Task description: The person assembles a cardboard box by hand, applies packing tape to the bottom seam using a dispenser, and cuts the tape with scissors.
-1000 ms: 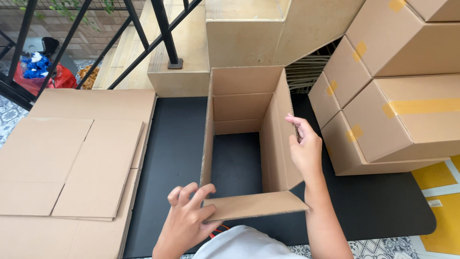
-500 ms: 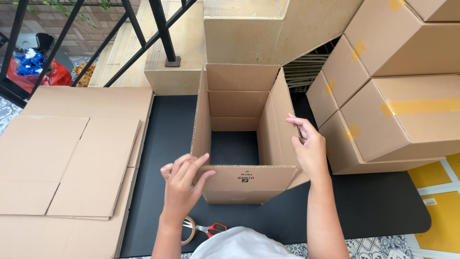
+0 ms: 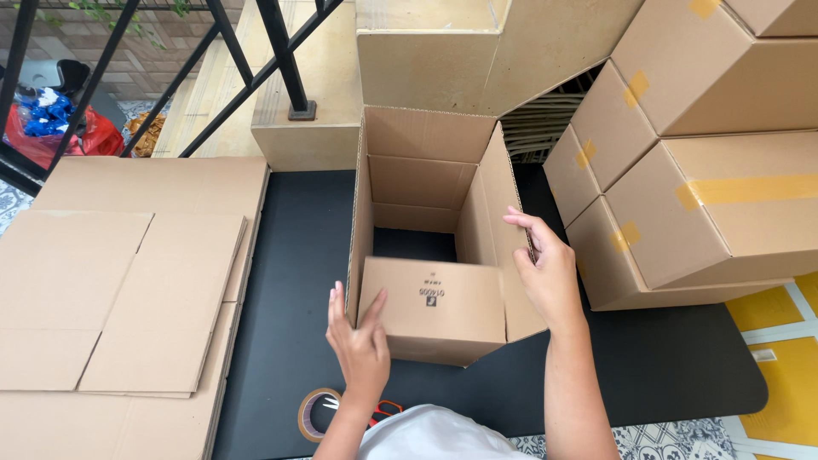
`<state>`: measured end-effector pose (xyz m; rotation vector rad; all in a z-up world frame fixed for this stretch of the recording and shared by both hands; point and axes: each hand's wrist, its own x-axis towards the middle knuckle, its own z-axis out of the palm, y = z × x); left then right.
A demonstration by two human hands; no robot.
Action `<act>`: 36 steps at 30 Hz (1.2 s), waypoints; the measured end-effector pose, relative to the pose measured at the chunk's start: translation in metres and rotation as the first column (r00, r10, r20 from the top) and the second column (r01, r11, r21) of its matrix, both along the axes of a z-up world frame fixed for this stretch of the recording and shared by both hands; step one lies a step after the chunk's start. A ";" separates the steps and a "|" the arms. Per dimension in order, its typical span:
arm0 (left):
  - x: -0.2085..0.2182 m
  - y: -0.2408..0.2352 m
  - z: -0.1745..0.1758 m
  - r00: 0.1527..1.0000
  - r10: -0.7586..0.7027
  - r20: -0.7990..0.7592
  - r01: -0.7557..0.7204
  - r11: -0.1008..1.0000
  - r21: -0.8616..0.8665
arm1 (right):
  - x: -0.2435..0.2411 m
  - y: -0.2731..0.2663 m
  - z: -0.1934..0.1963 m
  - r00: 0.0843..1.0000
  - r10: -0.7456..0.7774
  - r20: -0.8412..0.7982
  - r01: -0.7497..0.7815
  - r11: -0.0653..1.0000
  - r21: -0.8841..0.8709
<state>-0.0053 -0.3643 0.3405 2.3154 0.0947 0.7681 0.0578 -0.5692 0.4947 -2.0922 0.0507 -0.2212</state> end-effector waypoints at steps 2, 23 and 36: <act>-0.001 0.001 0.003 0.999 -0.028 0.021 0.029 0.999 -0.040 | 0.000 0.002 0.002 1.000 -0.001 -0.011 0.001 0.999 -0.044; -0.032 -0.004 0.017 0.981 -0.159 -0.110 0.118 0.944 -0.309 | 0.158 0.023 0.015 0.886 0.460 -0.060 -0.401 0.691 -0.601; -0.036 -0.006 0.019 0.981 -0.171 -0.088 0.142 0.952 -0.270 | 0.231 0.020 -0.055 0.829 0.536 0.162 -0.174 0.522 -0.835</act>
